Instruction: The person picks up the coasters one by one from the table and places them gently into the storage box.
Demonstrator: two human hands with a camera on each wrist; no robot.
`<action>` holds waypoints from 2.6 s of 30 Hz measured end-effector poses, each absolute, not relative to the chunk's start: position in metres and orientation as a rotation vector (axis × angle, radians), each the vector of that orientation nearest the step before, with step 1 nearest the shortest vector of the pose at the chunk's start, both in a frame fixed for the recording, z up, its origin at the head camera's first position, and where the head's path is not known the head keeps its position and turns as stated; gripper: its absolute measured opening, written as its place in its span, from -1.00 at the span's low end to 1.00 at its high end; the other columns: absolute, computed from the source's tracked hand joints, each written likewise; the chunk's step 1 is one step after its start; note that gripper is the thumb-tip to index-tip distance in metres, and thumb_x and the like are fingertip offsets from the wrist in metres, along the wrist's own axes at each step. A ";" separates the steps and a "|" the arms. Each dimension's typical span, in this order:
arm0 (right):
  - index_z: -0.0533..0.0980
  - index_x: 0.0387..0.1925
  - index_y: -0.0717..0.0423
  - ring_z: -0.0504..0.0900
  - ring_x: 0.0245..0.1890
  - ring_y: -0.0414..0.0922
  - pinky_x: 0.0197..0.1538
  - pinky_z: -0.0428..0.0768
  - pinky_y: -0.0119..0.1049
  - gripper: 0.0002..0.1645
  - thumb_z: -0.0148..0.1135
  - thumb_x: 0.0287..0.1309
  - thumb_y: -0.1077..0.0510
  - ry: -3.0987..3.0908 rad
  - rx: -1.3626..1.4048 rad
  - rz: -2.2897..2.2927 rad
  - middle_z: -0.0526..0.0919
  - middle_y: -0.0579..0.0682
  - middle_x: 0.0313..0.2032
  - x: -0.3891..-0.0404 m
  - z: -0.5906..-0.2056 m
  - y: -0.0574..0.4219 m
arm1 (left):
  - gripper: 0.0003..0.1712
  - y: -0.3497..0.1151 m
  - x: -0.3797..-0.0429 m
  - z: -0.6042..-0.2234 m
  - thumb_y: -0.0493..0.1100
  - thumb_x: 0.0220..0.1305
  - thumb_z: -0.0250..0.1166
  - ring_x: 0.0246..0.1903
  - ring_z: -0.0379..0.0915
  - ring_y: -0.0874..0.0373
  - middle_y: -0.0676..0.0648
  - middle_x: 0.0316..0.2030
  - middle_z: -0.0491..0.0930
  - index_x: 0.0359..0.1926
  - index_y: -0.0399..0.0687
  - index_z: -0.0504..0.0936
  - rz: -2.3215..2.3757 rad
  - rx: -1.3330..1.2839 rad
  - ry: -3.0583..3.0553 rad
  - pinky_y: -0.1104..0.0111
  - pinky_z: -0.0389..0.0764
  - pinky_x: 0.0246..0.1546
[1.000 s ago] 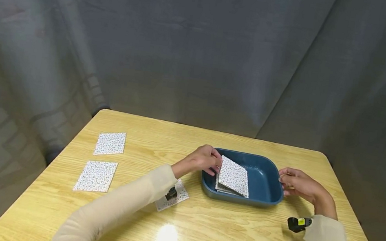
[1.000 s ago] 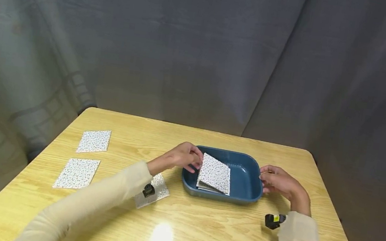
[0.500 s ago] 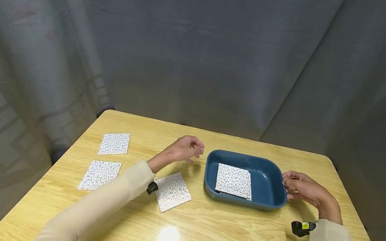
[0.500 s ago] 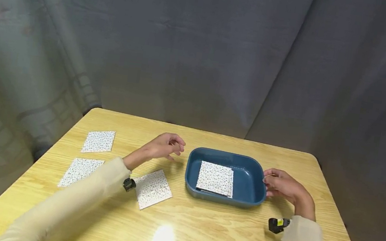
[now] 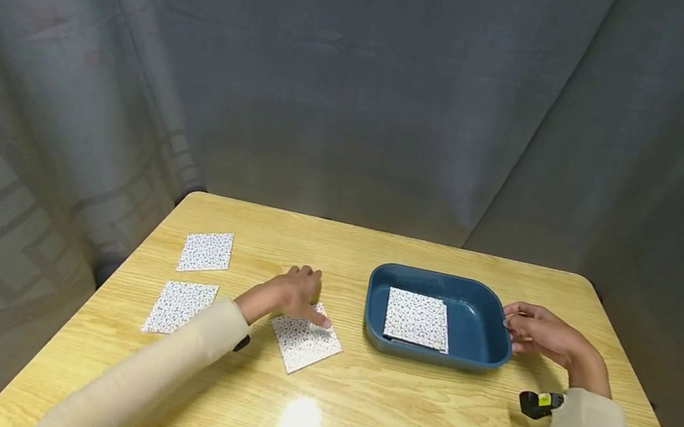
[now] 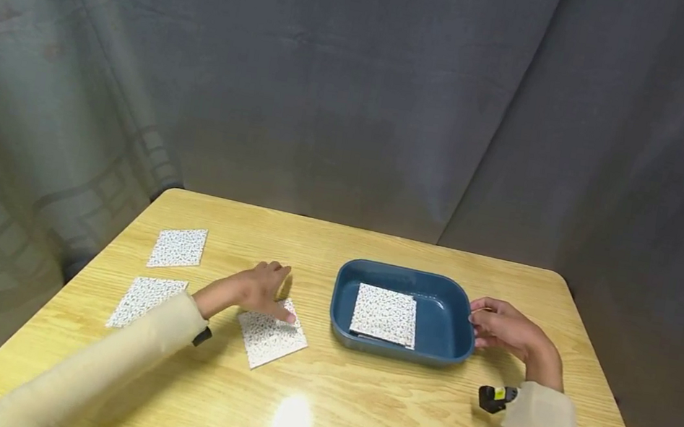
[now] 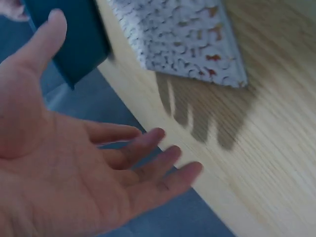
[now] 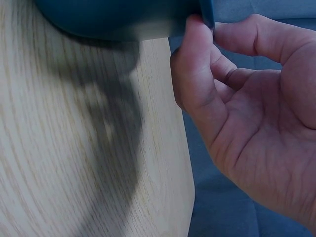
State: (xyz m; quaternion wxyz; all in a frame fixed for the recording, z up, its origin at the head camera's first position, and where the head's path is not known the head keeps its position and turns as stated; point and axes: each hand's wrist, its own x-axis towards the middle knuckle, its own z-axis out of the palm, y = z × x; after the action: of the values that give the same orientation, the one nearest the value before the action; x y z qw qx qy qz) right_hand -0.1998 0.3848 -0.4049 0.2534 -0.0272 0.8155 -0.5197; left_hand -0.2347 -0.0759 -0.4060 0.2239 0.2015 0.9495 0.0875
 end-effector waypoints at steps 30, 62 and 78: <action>0.23 0.12 0.48 0.54 -0.29 -0.15 -0.18 0.68 -0.23 -0.61 -0.07 0.42 0.25 2.227 -0.044 -1.402 0.50 -0.01 -0.26 -0.201 -0.406 0.383 | -0.04 -0.064 -0.194 -0.419 0.33 -0.31 0.61 -0.33 0.39 0.03 -0.15 -0.28 0.41 -0.05 -0.22 0.45 -0.087 0.554 2.768 0.23 0.57 -0.32; 0.23 0.11 0.47 0.53 -0.30 -0.16 -0.17 0.67 -0.23 -0.62 -0.07 0.42 0.25 2.228 -0.045 -1.403 0.49 -0.02 -0.27 -0.199 -0.406 0.383 | -0.91 -0.081 -0.224 -0.373 -0.21 0.41 0.25 -0.52 0.44 0.18 -0.05 -0.32 0.57 -0.23 -0.15 0.60 0.205 0.689 2.501 0.32 0.54 -0.37; 0.24 0.11 0.48 0.53 -0.30 -0.14 -0.17 0.68 -0.23 -0.61 -0.05 0.41 0.25 2.228 -0.043 -1.403 0.50 -0.01 -0.27 -0.199 -0.407 0.382 | -0.84 -0.115 -0.259 -0.393 -0.32 0.46 0.10 -0.54 0.32 0.24 0.02 -0.54 0.37 -0.34 -0.13 0.48 0.842 0.628 1.927 0.25 0.70 -0.33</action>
State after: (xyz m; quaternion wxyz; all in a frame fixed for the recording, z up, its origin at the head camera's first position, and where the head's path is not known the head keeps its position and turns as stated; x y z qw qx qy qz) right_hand -0.1992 0.3824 -0.4067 0.2516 -0.0159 0.8189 -0.5157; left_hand -0.2588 -0.1153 -0.3925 0.4560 0.2545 0.7815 0.3413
